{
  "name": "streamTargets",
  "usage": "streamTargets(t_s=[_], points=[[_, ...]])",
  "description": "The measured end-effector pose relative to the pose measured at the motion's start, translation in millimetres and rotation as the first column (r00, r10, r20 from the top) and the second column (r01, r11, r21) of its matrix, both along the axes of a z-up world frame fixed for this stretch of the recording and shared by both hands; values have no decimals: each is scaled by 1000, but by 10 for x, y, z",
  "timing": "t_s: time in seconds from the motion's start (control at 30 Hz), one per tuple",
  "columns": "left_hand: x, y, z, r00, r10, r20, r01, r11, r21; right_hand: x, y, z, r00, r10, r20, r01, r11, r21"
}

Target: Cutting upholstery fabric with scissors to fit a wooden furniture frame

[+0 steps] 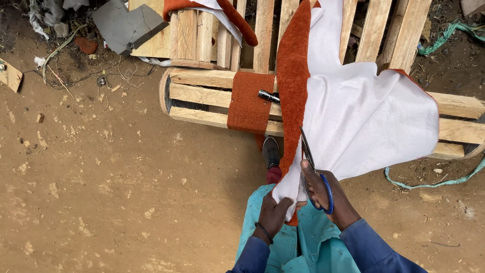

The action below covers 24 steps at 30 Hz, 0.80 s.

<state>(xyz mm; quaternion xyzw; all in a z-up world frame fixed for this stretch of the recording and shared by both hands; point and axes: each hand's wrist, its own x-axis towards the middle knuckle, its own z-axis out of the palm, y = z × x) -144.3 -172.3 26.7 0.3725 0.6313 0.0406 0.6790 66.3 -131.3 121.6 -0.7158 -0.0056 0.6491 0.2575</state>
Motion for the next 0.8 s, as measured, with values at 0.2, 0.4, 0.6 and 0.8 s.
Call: streamTargets(t_s=[0.2,0.4,0.6,0.8], points=[[17,83,126,995,3,102,-10,997,73,-14,168,-41,994,-79,-74,82,995,50],[245,413,628,937,216,273,-181,972,-149,-93,117,-7,997,-55,-49,62,988,141],[119,372,457,987,129,95,-125,991,-47,-171,125,-205,984,86,156,-104,988,111],[-149,646,279,999,35,-8,-35,998,-49,-117,118,-65,950,168,262,-207,970,128]])
